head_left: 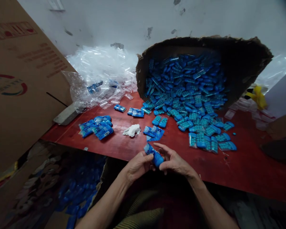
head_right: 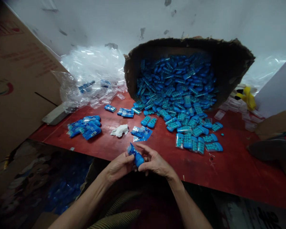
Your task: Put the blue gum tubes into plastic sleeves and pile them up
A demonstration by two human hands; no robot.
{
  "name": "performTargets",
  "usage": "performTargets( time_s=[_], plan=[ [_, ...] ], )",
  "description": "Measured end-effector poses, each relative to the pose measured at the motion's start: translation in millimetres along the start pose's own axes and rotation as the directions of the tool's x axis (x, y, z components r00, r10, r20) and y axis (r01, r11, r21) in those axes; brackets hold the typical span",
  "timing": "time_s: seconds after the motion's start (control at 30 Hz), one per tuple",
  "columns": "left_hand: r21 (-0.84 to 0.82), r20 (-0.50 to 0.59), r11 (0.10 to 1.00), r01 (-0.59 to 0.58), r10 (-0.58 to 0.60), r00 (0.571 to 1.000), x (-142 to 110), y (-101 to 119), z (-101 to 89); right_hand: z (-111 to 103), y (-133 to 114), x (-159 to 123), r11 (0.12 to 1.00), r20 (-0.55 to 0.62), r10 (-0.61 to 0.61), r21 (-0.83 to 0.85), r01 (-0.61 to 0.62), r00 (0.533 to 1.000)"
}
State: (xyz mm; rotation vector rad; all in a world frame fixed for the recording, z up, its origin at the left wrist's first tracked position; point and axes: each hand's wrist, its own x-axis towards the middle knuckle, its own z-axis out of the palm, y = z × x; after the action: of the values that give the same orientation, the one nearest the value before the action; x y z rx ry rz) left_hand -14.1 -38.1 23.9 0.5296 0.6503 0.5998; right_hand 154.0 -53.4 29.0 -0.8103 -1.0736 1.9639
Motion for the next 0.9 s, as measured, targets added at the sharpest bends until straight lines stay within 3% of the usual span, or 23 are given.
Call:
performTargets(
  time_s=[0.23,0.47,0.57,0.67,0.73,0.83,0.9],
  plan=[
    [-0.005,0.059,1.0,-0.015,0.015,0.998,-2.1,-9.6,7.9,-6.6,-4.5,2.3,0.993,0.118,0.114,-0.028,-0.112,0.986],
    [-0.092,-0.075,0.992,-0.084,0.077,0.994,-7.1,-23.9,19.7,-3.1,20.1,1.5,0.994,-0.1,-0.016,-0.105,0.005,0.995],
    [-0.08,-0.1,0.994,-0.081,0.072,0.992,-10.2,-23.0,16.7,-1.4,25.7,3.0,0.993,-0.086,-0.004,-0.115,-0.006,0.996],
    [-0.131,-0.189,0.982,-0.137,0.111,0.976,-14.3,-5.9,4.0,1.2,24.1,7.8,0.984,-0.093,-0.022,-0.175,0.006,0.995],
    [-0.191,-0.299,0.944,-0.271,0.207,0.932,-18.5,17.9,-9.1,2.2,20.3,12.1,0.95,-0.184,-0.107,-0.309,0.046,0.977],
    [-0.181,-0.437,0.824,-0.536,0.421,0.795,-25.9,61.3,-31.6,-0.8,11.8,19.3,0.821,-0.289,-0.285,-0.566,0.077,0.914],
    [-0.122,-0.507,0.792,-0.598,0.468,0.724,-28.3,81.6,-43.9,-5.8,4.8,25.5,0.701,-0.29,-0.395,-0.709,0.082,0.872]
  ],
)
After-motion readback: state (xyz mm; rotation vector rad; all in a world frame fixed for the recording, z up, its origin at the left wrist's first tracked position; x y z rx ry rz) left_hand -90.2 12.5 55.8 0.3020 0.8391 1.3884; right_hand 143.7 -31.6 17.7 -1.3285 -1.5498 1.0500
